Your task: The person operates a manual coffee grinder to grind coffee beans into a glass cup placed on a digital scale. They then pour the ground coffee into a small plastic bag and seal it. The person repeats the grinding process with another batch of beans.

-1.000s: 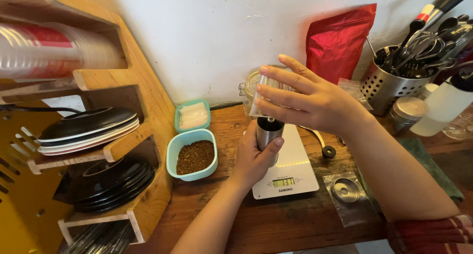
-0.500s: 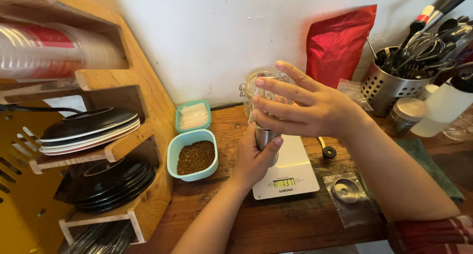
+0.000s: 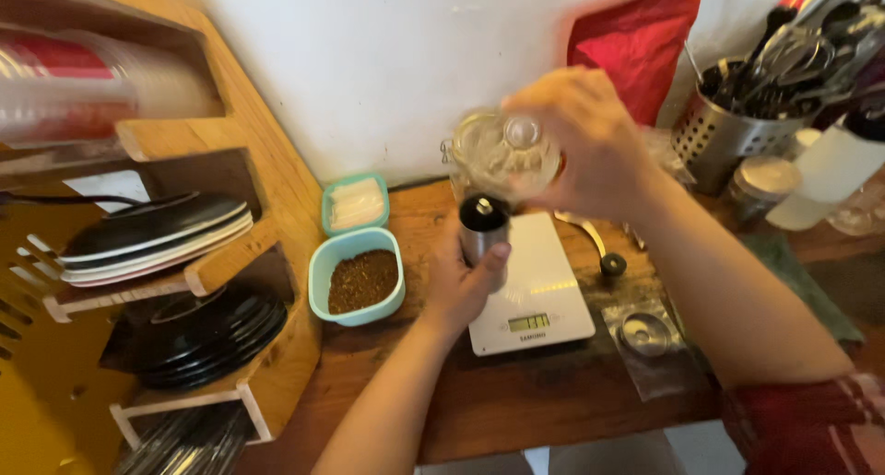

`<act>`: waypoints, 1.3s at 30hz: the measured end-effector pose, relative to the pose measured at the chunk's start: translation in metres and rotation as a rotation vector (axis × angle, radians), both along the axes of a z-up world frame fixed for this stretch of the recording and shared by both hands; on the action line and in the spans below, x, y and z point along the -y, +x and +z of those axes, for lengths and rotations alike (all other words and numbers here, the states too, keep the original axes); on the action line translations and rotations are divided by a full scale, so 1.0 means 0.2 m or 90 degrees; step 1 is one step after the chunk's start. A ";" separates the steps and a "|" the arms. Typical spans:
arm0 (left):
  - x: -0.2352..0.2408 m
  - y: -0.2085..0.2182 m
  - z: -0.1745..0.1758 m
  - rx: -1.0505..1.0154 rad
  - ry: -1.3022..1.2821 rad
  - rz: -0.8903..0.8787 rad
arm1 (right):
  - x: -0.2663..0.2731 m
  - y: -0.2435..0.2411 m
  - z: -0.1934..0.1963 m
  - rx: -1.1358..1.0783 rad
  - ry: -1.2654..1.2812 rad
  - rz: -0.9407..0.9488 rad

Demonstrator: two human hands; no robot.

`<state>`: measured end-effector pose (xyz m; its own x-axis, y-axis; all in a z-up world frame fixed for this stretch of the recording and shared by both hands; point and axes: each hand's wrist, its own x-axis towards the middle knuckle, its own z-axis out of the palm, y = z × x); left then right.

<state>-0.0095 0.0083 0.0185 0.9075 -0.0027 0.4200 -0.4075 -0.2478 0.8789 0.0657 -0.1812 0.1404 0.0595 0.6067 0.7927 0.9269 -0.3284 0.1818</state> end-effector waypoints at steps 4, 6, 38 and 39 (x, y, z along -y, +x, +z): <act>-0.07 0.00 -0.09 0.138 -0.041 0.049 | 0.04 -0.08 0.07 -0.235 0.107 -0.019; -0.11 -0.01 -0.09 0.149 -0.059 0.060 | 0.06 -0.11 0.13 -0.334 0.122 -0.035; -0.06 -0.06 -0.11 0.311 -0.162 0.021 | 0.17 -0.29 -0.35 -0.522 -0.066 -0.162; -0.06 -0.06 -0.10 0.307 -0.164 0.015 | 0.25 -0.34 -0.39 -0.525 -0.063 -0.168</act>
